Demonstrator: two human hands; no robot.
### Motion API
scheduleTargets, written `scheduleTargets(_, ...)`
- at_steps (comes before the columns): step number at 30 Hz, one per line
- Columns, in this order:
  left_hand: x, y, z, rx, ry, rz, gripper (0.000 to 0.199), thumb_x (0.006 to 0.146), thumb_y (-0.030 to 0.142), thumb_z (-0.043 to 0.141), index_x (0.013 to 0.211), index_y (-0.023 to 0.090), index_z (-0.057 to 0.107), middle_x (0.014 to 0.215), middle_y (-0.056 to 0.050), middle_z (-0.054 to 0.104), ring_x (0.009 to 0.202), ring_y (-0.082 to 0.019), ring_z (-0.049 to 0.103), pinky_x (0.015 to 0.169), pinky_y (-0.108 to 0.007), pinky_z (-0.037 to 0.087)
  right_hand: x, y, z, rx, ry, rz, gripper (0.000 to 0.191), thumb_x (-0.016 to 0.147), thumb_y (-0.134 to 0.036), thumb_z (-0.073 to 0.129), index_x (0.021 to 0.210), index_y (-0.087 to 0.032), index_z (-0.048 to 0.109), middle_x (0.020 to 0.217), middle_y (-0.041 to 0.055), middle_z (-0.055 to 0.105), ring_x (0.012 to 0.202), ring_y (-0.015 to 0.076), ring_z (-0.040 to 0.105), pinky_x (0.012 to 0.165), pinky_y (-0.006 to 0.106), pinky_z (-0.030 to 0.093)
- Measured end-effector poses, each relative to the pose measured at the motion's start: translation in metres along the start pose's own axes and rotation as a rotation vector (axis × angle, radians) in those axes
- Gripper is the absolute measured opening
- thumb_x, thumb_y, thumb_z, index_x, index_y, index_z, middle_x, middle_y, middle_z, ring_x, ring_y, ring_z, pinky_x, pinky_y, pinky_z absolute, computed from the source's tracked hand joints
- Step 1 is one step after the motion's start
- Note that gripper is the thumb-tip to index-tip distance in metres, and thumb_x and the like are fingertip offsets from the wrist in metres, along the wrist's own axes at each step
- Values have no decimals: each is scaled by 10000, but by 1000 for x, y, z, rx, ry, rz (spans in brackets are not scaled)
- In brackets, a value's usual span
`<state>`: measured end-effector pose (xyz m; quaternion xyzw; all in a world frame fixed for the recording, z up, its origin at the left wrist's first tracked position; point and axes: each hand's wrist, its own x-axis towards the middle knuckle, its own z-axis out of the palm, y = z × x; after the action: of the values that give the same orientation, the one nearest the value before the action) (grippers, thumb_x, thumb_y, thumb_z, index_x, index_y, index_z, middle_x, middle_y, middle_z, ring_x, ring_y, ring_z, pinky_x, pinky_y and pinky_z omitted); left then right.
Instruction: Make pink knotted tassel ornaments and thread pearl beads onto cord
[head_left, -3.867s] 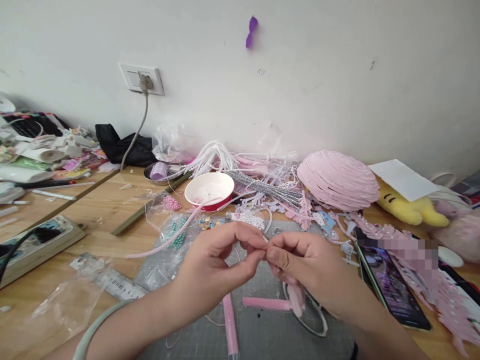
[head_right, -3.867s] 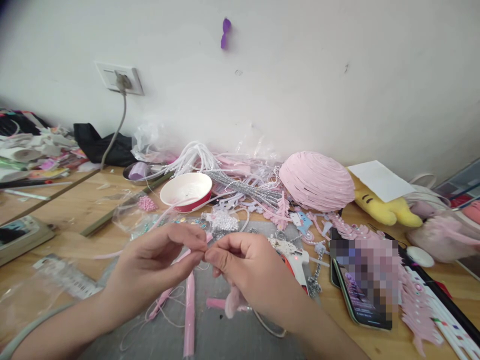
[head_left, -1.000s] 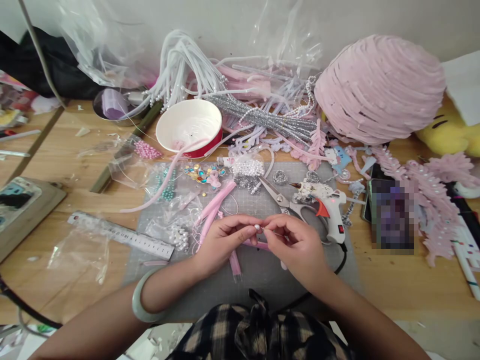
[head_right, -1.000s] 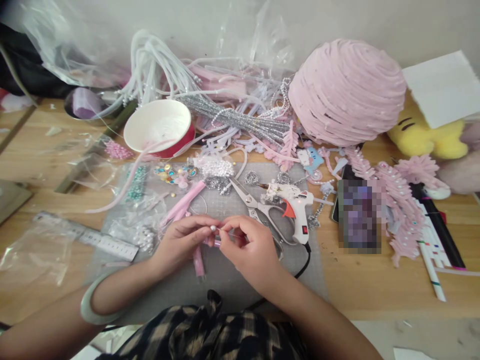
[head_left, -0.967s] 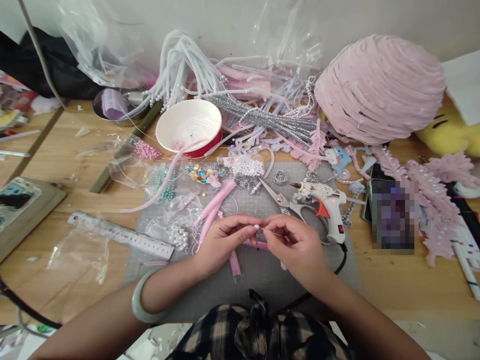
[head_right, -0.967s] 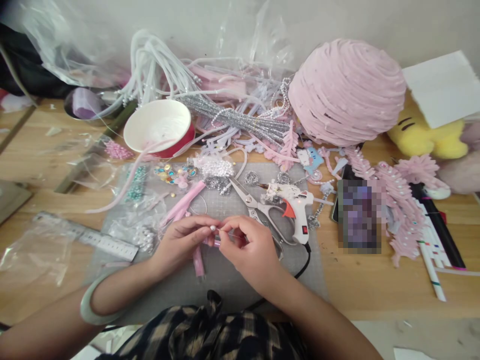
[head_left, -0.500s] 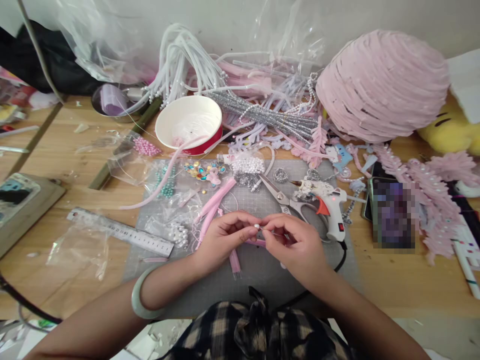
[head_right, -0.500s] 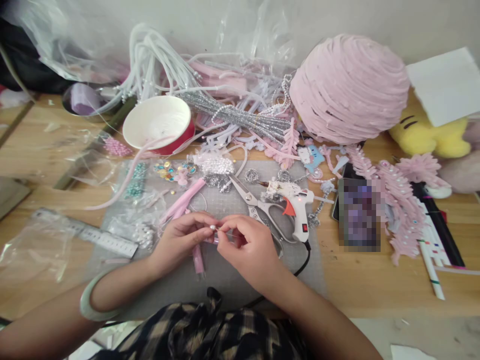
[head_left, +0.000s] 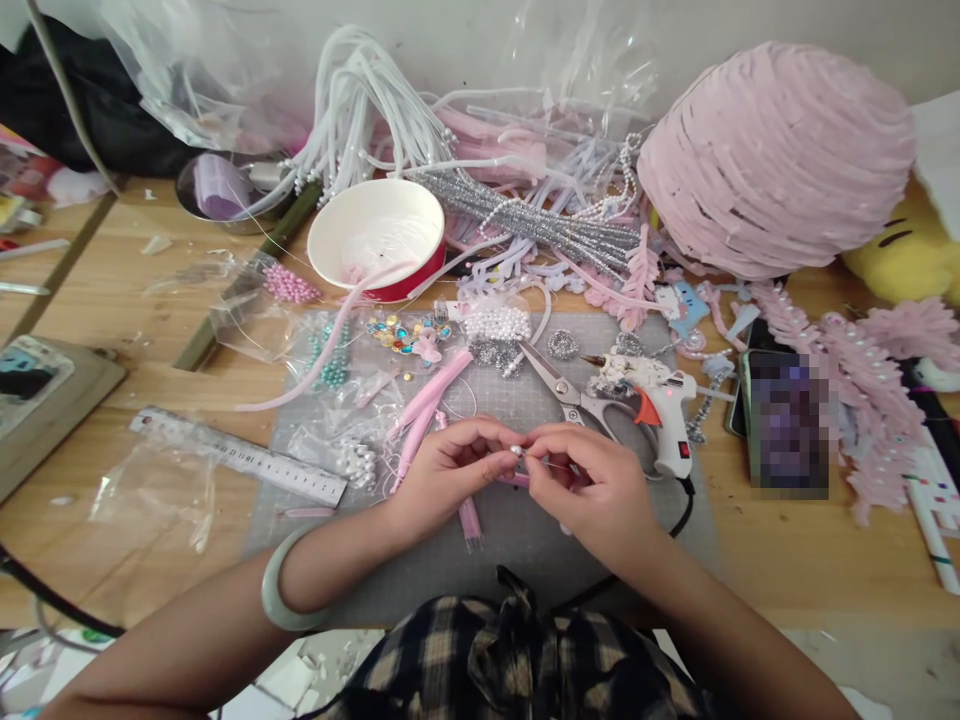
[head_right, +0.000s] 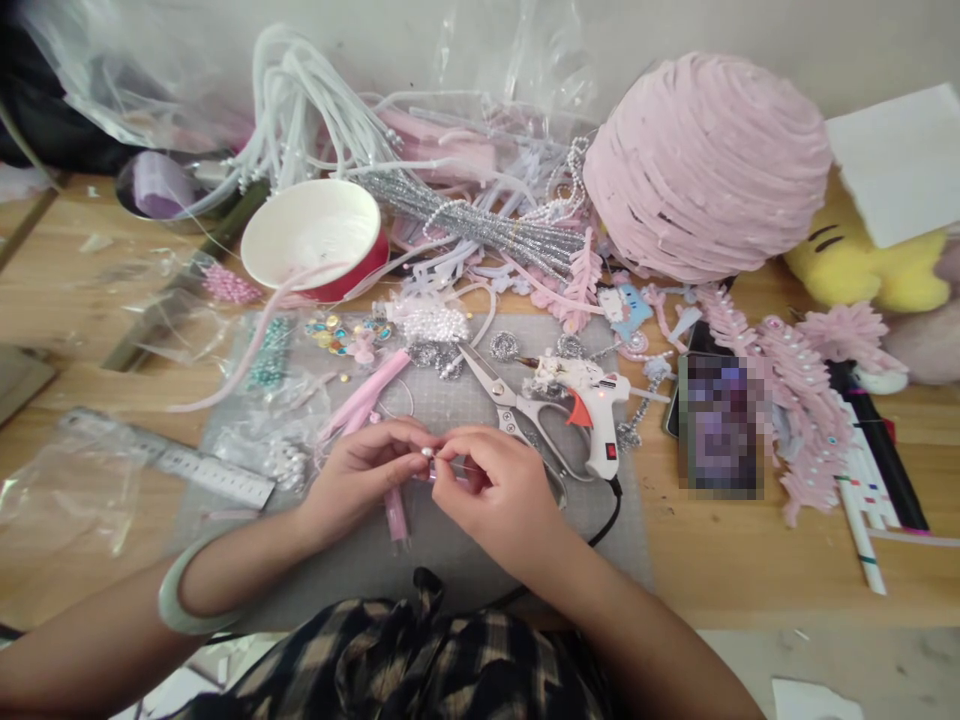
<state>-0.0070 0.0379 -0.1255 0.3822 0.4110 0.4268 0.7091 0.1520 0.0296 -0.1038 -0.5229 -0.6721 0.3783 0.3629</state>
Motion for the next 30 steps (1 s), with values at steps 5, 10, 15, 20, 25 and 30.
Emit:
scheduleTargets(5,0,-1,-1,-13,-12,16,91,693,199,739,776,164,725,733,-17,669,678,-111,634,620,-195,538,-1,0,0,-19,-18,-11,78,734,-130,566,702,-185,611,760,28,680,479,79,494,424,196,392)
scheduleTargets(10,0,1,0,-12,-24,12,82,704,192,727,781,166,723,737,-13,650,677,-110,628,638,-208,548,-2,2,0,-33,-31,0,75,736,-130,566,716,-185,614,762,25,679,481,76,492,427,194,392)
scheduleTargets(15,0,2,0,17,-37,21,98,714,194,717,806,161,722,755,-21,636,717,-135,635,645,-233,551,-2,2,0,-24,-9,-26,78,723,-110,568,704,-173,610,719,14,667,471,67,482,422,179,384)
scheduleTargets(20,0,-1,-3,72,-60,113,94,735,165,697,825,158,724,752,-28,647,711,-122,622,649,-208,529,-2,2,1,-18,-9,-38,83,709,-84,575,705,-158,613,713,16,657,476,61,476,421,167,378)
scheduleTargets(25,0,-2,-4,83,-80,117,112,758,142,668,850,170,724,772,-22,638,723,-116,617,677,-214,527,-2,3,1,-14,-18,-33,89,704,-77,577,706,-153,621,718,15,654,483,60,476,438,165,391)
scheduleTargets(30,0,-2,-4,92,-76,119,116,757,138,665,850,172,726,773,-23,640,731,-119,623,641,-194,522,-1,3,0,-17,-21,-28,77,707,-83,580,704,-149,621,712,16,652,481,60,472,443,170,393)
